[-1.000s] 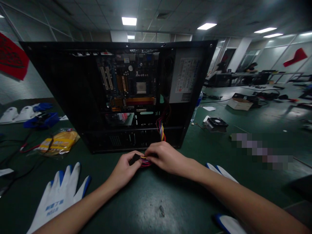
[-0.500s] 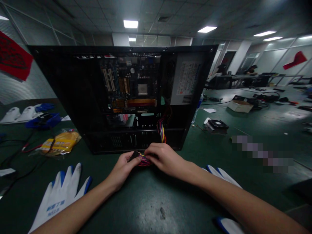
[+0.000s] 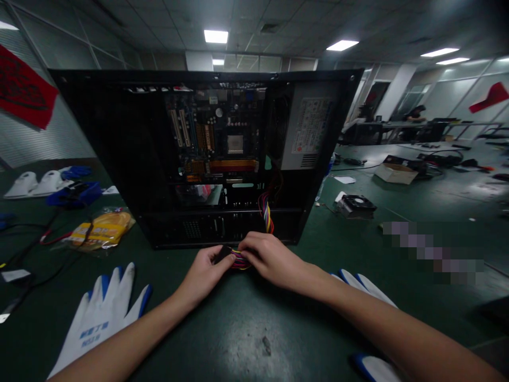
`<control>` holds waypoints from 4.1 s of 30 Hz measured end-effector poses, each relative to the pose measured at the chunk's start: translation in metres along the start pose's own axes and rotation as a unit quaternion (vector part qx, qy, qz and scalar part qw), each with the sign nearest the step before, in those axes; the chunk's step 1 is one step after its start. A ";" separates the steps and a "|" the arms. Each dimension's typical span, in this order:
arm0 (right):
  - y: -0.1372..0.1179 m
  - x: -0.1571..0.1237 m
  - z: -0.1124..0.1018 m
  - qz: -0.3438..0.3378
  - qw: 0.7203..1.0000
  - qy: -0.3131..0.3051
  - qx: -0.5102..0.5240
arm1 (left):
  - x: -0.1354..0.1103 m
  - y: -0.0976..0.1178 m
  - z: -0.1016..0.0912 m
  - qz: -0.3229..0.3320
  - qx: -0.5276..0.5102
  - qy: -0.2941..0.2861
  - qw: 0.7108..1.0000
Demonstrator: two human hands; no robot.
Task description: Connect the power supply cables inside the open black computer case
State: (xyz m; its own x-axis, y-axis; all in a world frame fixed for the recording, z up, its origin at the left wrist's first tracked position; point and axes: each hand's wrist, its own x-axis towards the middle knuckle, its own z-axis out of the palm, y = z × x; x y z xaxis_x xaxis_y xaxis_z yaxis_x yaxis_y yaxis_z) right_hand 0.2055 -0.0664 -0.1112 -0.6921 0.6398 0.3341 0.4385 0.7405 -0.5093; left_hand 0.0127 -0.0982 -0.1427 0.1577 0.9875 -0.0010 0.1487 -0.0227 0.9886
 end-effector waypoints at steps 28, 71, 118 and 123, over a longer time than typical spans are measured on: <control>-0.006 -0.001 -0.001 0.038 0.999 -0.028 -0.025 | 0.000 -0.003 0.006 0.035 0.044 0.031 0.998; 0.003 -0.001 0.018 0.001 0.995 0.013 -0.100 | 0.004 -0.005 -0.001 -0.045 -0.123 0.031 0.991; -0.006 0.004 0.002 0.075 0.985 0.028 0.151 | 0.001 -0.003 0.000 -0.027 -0.286 -0.097 0.953; -0.001 0.004 0.005 0.073 0.989 0.051 0.116 | 0.000 0.000 0.002 -0.015 -0.273 -0.075 0.959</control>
State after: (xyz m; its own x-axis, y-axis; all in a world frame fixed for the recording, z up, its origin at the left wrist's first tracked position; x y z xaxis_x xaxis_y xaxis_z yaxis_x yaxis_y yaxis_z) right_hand 0.1988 -0.0657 -0.1132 -0.5643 0.7625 0.3165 0.3773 0.5792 -0.7226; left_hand 0.0144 -0.0984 -0.1431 0.3060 0.9520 -0.0110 -0.3720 0.1302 0.9191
